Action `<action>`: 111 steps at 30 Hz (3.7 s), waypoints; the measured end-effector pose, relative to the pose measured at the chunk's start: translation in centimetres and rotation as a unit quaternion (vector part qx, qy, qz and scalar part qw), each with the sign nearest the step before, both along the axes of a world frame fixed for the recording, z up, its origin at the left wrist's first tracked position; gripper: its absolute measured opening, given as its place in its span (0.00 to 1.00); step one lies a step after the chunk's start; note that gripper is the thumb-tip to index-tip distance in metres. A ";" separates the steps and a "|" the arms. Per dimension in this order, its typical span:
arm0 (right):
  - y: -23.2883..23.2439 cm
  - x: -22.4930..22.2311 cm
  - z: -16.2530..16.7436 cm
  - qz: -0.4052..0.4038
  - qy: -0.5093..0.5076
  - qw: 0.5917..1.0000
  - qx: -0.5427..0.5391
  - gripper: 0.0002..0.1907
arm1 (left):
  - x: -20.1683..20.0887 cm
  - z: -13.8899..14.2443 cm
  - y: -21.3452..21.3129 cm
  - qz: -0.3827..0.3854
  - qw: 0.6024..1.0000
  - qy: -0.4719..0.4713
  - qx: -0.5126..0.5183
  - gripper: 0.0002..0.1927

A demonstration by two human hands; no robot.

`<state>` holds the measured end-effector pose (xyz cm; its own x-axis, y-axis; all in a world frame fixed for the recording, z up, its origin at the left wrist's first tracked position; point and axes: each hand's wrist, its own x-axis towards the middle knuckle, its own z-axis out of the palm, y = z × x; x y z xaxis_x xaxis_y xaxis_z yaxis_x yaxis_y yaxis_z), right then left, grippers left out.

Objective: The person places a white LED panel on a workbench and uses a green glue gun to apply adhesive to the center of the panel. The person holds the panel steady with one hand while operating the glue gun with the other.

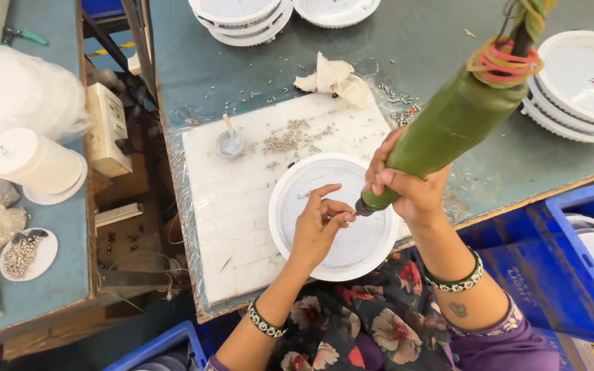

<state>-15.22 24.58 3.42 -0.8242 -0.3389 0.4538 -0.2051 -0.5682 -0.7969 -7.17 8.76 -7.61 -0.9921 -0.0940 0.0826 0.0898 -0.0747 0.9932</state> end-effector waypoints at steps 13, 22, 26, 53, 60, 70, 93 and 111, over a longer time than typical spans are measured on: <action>0.3 -0.2 -0.5 0.005 0.003 1.000 -0.017 0.18 | 0.0 1.3 0.0 -0.022 0.998 0.008 -0.051 0.29; -1.5 -1.4 -2.5 -0.023 0.035 0.999 -0.008 0.16 | -3.0 2.4 -2.5 0.018 0.944 0.114 -0.308 0.34; -3.2 -2.6 -3.7 -0.048 0.048 0.998 -0.018 0.12 | -4.4 2.0 -3.3 0.018 0.916 0.144 -0.373 0.36; -4.9 -2.8 -5.6 -0.027 0.018 0.999 0.001 0.14 | -4.2 1.3 -4.9 0.008 0.916 0.096 -0.388 0.32; -5.4 -3.0 -4.6 -0.039 0.025 0.998 0.036 0.10 | -2.2 2.1 -5.6 -0.006 0.850 0.161 -0.502 0.29; -5.9 -3.2 -4.7 -0.028 0.022 0.999 0.034 0.12 | -1.7 1.0 -5.2 0.018 0.799 0.163 -0.579 0.26; -6.7 -3.1 -3.0 -0.036 0.025 0.997 0.066 0.07 | -1.6 2.8 -6.1 -0.011 0.849 0.134 -0.510 0.26; -0.9 -0.1 -1.4 -0.021 0.009 0.999 0.049 0.10 | -3.1 1.0 -7.5 0.044 0.706 0.181 -0.683 0.05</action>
